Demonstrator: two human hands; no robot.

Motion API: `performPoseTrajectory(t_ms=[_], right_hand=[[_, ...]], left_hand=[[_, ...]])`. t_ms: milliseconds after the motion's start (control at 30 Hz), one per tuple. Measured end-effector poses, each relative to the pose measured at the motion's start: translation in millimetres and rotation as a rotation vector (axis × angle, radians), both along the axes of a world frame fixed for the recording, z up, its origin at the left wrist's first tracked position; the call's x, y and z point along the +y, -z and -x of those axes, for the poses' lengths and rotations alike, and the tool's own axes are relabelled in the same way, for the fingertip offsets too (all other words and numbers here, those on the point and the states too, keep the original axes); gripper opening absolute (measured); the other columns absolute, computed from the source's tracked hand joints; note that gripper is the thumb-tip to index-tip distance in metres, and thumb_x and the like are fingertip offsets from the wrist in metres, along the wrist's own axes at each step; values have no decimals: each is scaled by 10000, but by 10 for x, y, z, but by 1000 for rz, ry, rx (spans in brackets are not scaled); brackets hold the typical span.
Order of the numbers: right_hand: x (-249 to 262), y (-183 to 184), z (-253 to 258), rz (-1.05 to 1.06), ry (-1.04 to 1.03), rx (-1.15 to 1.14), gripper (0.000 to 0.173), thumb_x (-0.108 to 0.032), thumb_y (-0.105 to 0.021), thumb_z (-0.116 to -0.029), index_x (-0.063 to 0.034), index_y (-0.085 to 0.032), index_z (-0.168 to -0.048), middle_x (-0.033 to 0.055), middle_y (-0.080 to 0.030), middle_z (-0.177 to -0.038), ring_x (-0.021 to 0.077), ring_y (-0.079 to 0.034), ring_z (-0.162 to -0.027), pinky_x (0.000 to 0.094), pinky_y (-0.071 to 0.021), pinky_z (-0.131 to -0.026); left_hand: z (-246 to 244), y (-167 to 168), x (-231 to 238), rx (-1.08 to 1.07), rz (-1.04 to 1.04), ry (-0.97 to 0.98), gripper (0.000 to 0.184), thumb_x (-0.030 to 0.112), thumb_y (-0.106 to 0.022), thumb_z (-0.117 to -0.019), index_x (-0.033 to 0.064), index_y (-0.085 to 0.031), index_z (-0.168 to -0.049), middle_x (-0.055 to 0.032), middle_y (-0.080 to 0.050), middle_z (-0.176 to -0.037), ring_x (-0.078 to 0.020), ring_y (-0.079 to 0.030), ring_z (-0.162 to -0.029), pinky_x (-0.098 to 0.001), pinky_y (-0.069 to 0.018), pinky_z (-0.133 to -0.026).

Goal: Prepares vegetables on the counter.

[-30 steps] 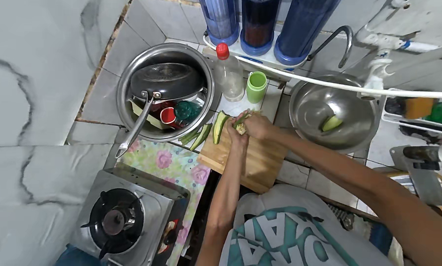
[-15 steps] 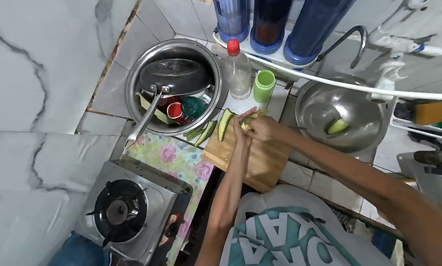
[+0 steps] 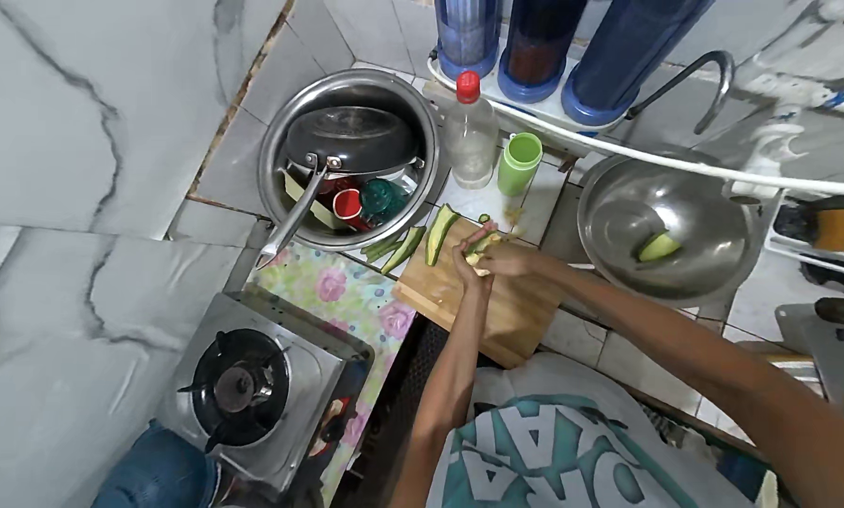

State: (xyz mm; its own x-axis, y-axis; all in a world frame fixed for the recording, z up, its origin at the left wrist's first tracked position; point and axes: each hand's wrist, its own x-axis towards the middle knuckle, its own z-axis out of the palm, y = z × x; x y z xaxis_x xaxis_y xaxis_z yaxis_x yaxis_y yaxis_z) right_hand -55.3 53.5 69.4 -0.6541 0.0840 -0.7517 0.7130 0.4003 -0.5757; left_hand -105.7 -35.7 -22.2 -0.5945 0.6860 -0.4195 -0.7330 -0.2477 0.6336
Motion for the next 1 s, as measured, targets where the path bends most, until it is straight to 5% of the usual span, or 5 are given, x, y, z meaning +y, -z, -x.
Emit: performPoseTrajectory(t_ms=[100, 300, 733, 867, 1000], right_hand=[[38, 35, -58, 315, 217, -34, 488, -403, -356, -1113, -78, -505, -781, -26, -400, -541, 45, -380, -412, 192, -343, -415], [593, 329, -58, -191, 166, 93, 482, -254, -328, -1139, 105, -563, -1359, 343, -573, -1362, 490, -545, -1298, 651, -400, -1077], [386, 161, -61, -665, 221, 134, 484, -92, -592, -1020, -1, -438, -1470, 349, -645, -1125, 561, -642, -1053, 681, -515, -833], [42, -168, 85, -598, 21, 155, 296, -129, -492, -1065, -52, -612, -1324, 307, -683, -1072, 530, -663, -1028, 677, -519, -802], [-276, -158, 178, -641, -12, 157, 168, -11, -654, -946, 60, -706, -1090, 289, -685, -1023, 485, -670, -982, 633, -542, -816]], left_hand=[[108, 3, -15, -46, -20, -17, 632, 367, -143, -1037, 50, -685, -1107, -97, -711, -1189, -191, -667, -1104, -341, -558, -859], [408, -99, -206, -582, -105, -231, 572, 457, -248, -1060, 81, -581, -1334, -143, -620, -1345, -337, -581, -1280, -568, -491, -1034], [487, -122, -272, -514, 23, -162, 519, 381, -286, -1031, 84, -544, -1369, -173, -596, -1329, -367, -616, -1170, -583, -526, -923], [420, -341, -156, -413, 157, -108, 578, 537, -328, -1049, 109, -628, -1294, -122, -657, -1259, -300, -654, -1105, -508, -565, -874], [229, -313, 5, -49, 266, -72, 319, 281, -395, -1065, 100, -636, -1170, -39, -690, -1037, -116, -657, -831, -281, -550, -670]])
